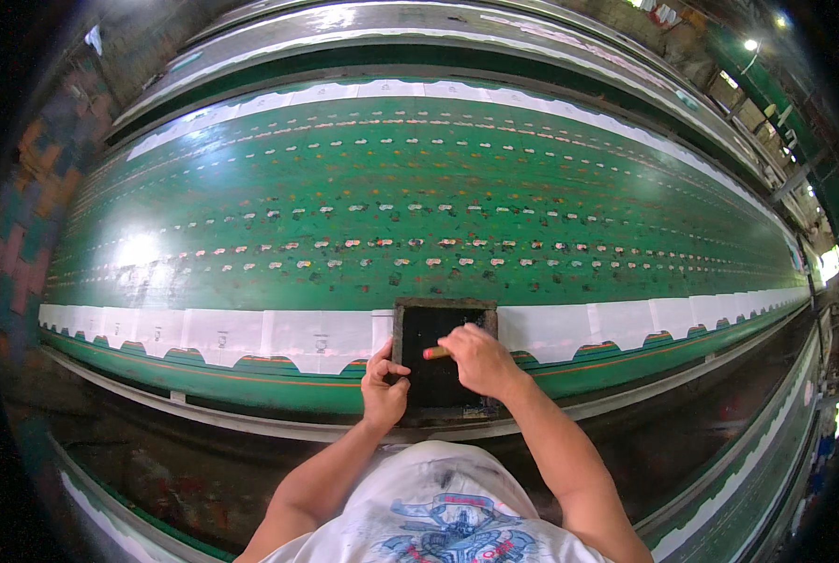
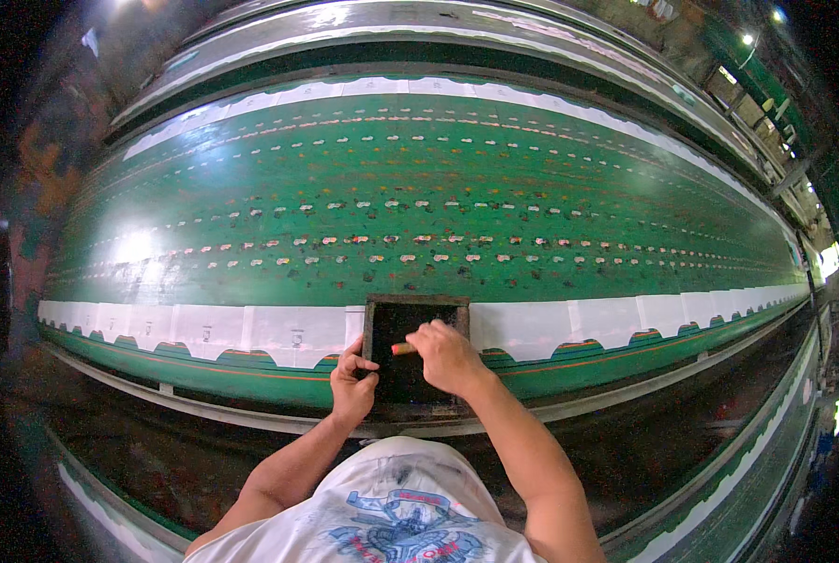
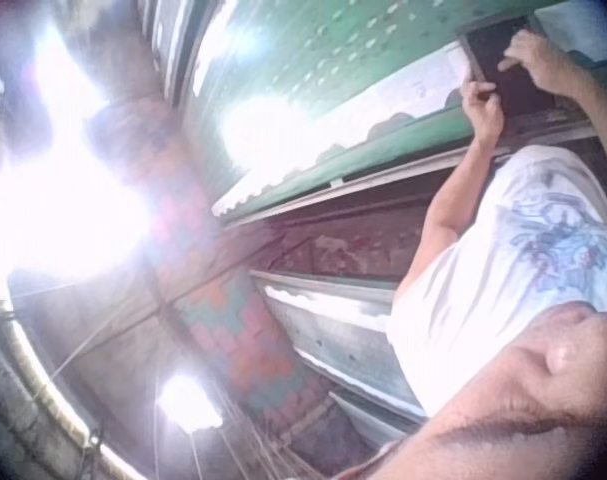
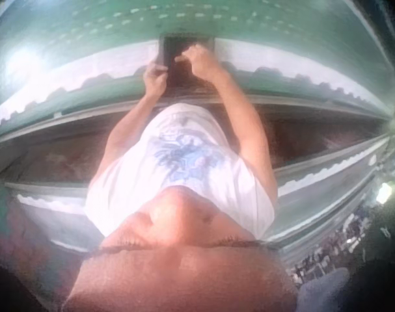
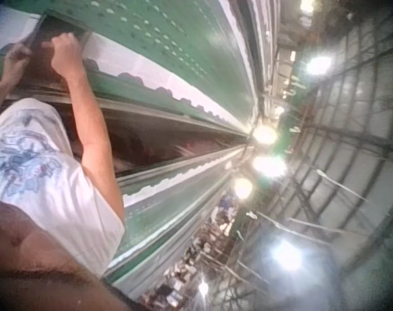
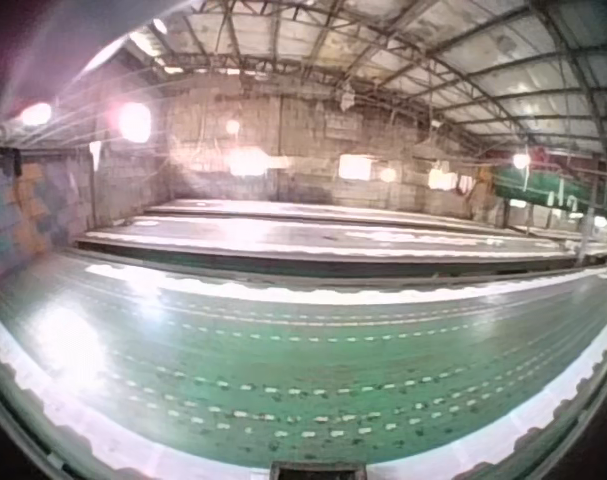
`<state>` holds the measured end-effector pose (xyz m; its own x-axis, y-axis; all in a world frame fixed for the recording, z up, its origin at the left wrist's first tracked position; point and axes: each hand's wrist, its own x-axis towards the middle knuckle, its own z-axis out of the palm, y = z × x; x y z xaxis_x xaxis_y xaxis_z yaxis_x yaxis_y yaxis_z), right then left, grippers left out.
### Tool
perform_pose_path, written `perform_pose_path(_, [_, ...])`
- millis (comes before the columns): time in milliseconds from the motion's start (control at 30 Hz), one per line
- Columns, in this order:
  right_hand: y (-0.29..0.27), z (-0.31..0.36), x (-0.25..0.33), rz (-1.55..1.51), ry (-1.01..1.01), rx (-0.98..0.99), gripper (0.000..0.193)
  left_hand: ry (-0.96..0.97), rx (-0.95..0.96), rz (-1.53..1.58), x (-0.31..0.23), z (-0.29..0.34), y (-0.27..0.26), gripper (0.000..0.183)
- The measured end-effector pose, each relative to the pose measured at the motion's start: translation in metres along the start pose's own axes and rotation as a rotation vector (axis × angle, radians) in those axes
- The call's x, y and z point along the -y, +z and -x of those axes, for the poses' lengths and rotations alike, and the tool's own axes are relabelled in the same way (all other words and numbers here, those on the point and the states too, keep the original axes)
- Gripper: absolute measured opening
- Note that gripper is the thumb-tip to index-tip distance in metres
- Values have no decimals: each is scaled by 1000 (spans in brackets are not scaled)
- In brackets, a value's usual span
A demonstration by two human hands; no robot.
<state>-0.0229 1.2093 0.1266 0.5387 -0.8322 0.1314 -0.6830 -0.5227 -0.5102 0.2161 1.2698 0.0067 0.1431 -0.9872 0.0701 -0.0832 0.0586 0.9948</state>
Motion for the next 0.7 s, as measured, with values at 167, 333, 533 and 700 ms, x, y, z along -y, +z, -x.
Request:
perform_pose_path(167, [15,-30,-20,34,59,-169,31,8,5,-40,-5,-1,-1,23])
perform_pose_path(333, [18,-19,-9,104,67,-127,42,46,15,-42,-8,-2,0,24])
perform_pose_path(533, [26,33,39,122,61,-66,46,77,10,-72,-14,1,-1,25])
perform_pose_path(700, [34,71,66,101,82,-55,48,107,26,-54,-8,1,-2,26])
